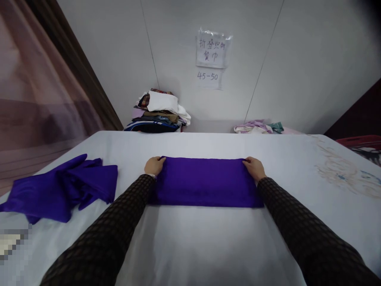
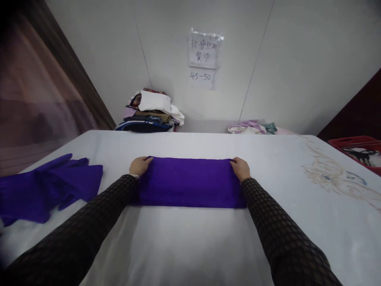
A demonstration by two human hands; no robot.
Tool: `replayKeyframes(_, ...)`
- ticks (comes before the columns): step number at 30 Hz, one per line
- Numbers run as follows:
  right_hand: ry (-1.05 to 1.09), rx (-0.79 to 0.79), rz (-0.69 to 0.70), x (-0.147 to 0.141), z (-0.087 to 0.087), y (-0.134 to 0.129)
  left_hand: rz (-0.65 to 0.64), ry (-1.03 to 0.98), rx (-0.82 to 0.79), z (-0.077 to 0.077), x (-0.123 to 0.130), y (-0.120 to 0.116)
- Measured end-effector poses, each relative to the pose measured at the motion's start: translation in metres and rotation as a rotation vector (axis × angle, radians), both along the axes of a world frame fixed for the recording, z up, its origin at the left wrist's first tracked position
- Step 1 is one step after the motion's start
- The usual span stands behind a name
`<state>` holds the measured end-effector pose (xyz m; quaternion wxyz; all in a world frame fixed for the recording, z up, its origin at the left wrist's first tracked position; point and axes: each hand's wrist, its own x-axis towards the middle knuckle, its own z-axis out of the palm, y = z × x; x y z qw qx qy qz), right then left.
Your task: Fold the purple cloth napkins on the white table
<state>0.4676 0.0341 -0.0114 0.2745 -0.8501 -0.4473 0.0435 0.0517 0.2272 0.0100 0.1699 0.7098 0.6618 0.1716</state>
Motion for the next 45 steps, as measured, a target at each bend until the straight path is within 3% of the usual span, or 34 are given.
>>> replayKeyframes(6,-0.009,0.004,0.005,0.003,-0.002,0.003,0.028,-0.143,-0.018,0.004,-0.005,0.002)
replayKeyframes(9,-0.028,0.054,0.068,0.004,0.001,-0.001,-0.007,-0.195,0.065,0.011,-0.012,-0.018)
replayKeyframes(11,-0.07,0.125,0.152,-0.008,0.006,-0.015,-0.148,-0.198,0.159,0.015,-0.02,-0.048)
replayKeyframes(13,-0.111,0.193,0.291,-0.032,0.011,-0.04,-0.387,-0.187,0.22,0.017,-0.031,-0.087)
replayKeyframes(17,-0.197,0.124,0.69,-0.097,0.012,-0.109,-0.767,-0.046,0.165,0.009,-0.055,-0.152)
replayKeyframes(19,-0.336,0.076,0.8,-0.118,0.007,-0.133,-0.833,0.008,0.204,0.002,-0.061,-0.165)
replayKeyframes(21,-0.462,0.043,0.816,-0.124,0.001,-0.143,-0.798,0.049,0.278,-0.004,-0.062,-0.166)
replayKeyframes(24,-0.571,0.018,0.721,-0.114,-0.008,-0.136,-0.688,0.142,0.314,-0.008,-0.053,-0.158)
replayKeyframes(29,-0.579,-0.069,0.621,-0.098,-0.009,-0.129,-0.608,0.247,0.272,-0.001,-0.048,-0.16)
replayKeyframes(33,-0.578,-0.035,0.643,-0.107,-0.002,-0.162,-0.63,0.273,0.298,0.004,-0.074,-0.199)
replayKeyframes(39,-0.558,-0.095,0.734,-0.125,-0.01,-0.234,-0.726,0.382,0.269,-0.01,-0.126,-0.282)
replayKeyframes(42,-0.496,-0.132,0.707,-0.146,-0.007,-0.252,-0.708,0.401,0.265,-0.011,-0.131,-0.309)
replayKeyframes(45,-0.392,-0.131,0.743,-0.194,0.011,-0.252,-0.716,0.341,0.312,-0.004,-0.115,-0.326)
